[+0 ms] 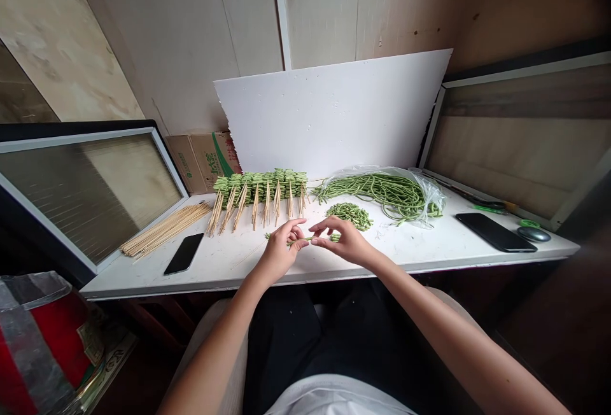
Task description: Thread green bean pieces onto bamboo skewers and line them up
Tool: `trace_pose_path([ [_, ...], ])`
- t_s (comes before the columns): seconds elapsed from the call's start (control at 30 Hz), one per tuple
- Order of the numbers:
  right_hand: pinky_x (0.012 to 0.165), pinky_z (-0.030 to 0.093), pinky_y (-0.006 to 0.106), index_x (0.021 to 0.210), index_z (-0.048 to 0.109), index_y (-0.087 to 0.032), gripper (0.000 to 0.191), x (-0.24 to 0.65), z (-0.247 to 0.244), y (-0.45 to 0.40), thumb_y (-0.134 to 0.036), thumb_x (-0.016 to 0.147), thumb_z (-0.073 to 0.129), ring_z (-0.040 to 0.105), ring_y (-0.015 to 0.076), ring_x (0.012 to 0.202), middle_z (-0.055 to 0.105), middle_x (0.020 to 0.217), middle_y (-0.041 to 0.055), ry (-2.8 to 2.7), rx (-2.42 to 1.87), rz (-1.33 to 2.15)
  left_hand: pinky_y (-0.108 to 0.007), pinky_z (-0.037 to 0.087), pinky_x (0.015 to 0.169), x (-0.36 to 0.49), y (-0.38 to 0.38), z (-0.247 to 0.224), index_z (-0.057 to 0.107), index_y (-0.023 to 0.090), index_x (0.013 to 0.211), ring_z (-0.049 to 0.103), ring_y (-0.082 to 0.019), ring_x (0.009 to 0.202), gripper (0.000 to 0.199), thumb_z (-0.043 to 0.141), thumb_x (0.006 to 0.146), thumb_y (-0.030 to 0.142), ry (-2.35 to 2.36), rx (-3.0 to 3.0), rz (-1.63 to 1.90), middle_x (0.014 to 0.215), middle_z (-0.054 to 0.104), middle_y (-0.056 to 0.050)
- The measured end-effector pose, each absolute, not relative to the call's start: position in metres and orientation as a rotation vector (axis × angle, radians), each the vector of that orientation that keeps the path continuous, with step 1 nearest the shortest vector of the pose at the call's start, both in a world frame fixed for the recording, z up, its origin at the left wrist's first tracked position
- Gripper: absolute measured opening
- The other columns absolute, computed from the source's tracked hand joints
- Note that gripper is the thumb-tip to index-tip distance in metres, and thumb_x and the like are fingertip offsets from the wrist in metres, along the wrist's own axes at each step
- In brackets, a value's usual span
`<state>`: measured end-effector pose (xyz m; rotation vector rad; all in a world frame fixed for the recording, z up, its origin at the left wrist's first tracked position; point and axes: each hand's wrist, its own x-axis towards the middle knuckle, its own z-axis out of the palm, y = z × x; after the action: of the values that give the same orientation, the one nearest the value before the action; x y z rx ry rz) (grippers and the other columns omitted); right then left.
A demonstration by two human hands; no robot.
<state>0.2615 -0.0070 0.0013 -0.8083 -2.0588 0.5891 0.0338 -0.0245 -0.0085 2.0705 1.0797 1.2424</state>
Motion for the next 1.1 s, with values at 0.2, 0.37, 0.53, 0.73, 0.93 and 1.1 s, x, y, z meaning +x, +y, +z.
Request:
trace_pose_path([
  [0.2,0.088,0.051,0.044,0.097,0.079,-0.026,0.024,0.254,0.002,-0.01,-0.045,0.1,0.066,0.062,0.0268,0.094,0.078,0.091,0.0084,-2.02,-0.673,0.343,-0.032,0.058,0.08,0.034,-0.027,-0.005,0.072,0.02,0.121,0.068,-0.017,0.081,0.031,0.075,0.091,0.025,1.094,2.062,1.275,0.093,0.072,-0.005],
  [0.37,0.084,0.052,0.043,0.1,0.078,-0.026,0.024,0.257,0.003,-0.009,-0.049,0.096,0.07,0.061,0.0278,0.097,0.077,0.093,0.0087,-1.981,-0.705,0.345,-0.029,0.057,0.07,0.033,-0.029,0.0,0.079,0.019,0.098,0.069,-0.016,0.071,0.01,0.073,0.091,0.023,1.141,2.061,1.3,0.092,0.075,-0.006],
  [0.53,0.086,0.051,0.043,0.099,0.078,-0.026,0.026,0.253,0.005,-0.013,-0.051,0.095,0.07,0.061,0.027,0.094,0.076,0.09,0.0082,-2.003,-0.658,0.358,-0.029,0.058,0.072,0.035,-0.032,0.002,0.079,0.019,0.095,0.071,-0.016,0.072,0.007,0.077,0.089,0.02,1.116,2.08,1.341,0.09,0.076,-0.005],
  [0.73,0.085,0.048,0.042,0.098,0.075,-0.024,0.021,0.247,0.004,-0.018,-0.043,0.099,0.068,0.058,0.0258,0.091,0.072,0.089,0.008,-2.018,-0.652,0.319,-0.028,0.055,0.073,0.036,-0.035,0.002,0.079,0.019,0.098,0.071,-0.018,0.08,0.009,0.075,0.091,0.014,1.152,2.264,1.371,0.092,0.077,-0.005],
  [0.93,0.086,0.045,0.041,0.099,0.071,-0.023,0.009,0.244,0.005,-0.021,-0.029,0.102,0.064,0.055,0.0233,0.086,0.07,0.088,0.006,-2.01,-0.63,0.29,-0.028,0.05,0.071,0.034,-0.038,0.003,0.078,0.02,0.097,0.068,-0.017,0.078,0.01,0.068,0.097,0.017,1.108,2.457,1.39,0.088,0.073,-0.005],
  [1.1,0.084,0.044,0.04,0.096,0.07,-0.023,0.011,0.243,0.005,-0.023,-0.018,0.101,0.062,0.053,0.0241,0.088,0.069,0.088,0.0067,-2.01,-0.599,0.296,-0.028,0.049,0.071,0.038,-0.043,0.005,0.077,0.019,0.094,0.067,-0.017,0.077,0.009,0.069,0.097,0.017,1.086,2.473,1.381,0.088,0.072,-0.005],
])
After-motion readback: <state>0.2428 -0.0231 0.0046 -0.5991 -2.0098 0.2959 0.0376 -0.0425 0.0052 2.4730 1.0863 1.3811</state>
